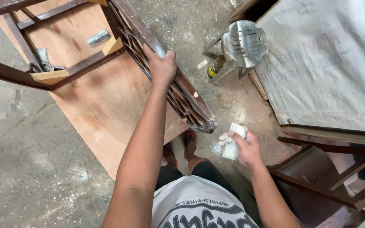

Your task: Sanding a wooden chair frame using sandpaper to prepare it for finishing

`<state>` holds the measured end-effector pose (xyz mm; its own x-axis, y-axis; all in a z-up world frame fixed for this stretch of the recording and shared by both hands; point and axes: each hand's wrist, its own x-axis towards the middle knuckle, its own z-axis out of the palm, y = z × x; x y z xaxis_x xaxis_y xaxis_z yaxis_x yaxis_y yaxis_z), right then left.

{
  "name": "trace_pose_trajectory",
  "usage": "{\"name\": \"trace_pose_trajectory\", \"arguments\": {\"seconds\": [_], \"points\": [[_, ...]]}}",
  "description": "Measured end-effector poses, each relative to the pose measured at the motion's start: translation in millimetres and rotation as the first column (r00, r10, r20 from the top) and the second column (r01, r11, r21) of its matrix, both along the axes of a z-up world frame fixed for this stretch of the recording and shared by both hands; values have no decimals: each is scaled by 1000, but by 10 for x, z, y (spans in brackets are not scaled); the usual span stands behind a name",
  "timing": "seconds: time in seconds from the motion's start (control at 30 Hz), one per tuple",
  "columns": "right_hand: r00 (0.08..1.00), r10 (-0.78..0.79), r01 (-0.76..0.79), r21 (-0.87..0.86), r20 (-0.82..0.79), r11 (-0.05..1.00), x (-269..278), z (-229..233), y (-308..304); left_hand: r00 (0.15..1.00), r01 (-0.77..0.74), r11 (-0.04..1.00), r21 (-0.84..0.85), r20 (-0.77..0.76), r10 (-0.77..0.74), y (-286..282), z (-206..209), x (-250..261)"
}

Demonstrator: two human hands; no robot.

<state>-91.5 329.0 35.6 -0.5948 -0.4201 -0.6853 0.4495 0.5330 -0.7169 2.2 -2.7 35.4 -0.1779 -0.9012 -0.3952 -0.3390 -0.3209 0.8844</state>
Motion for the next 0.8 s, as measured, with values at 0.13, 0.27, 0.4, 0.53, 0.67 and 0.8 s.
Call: {"name": "trace_pose_trajectory", "arguments": {"seconds": [0.13,0.27,0.4,0.53,0.67,0.8], "points": [[913,99,105,-463,397,880,-86,-414,102,993,-102,989,-104,-75,95,94,-150,-40],[827,165,228,-589,538,775,-20,-392,39,992,-110,988,-108,-69,103,47,-267,-26],[865,117,220,-578,488,786,63,-236,-81,992,-113,986,-119,-78,104,-89,-573,-41],[992,81,-9,-589,96,808,20,-429,-63,990,-113,988,-102,-93,103,193,92,15],[864,63,-271,-356,-499,894,168,-113,-237,991,-107,989,-98,-95,98,173,44,-1],[738,100,-276,-164,-667,947,266,-97,-327,992,-100,987,-128,-94,89,42,-204,6]]}}
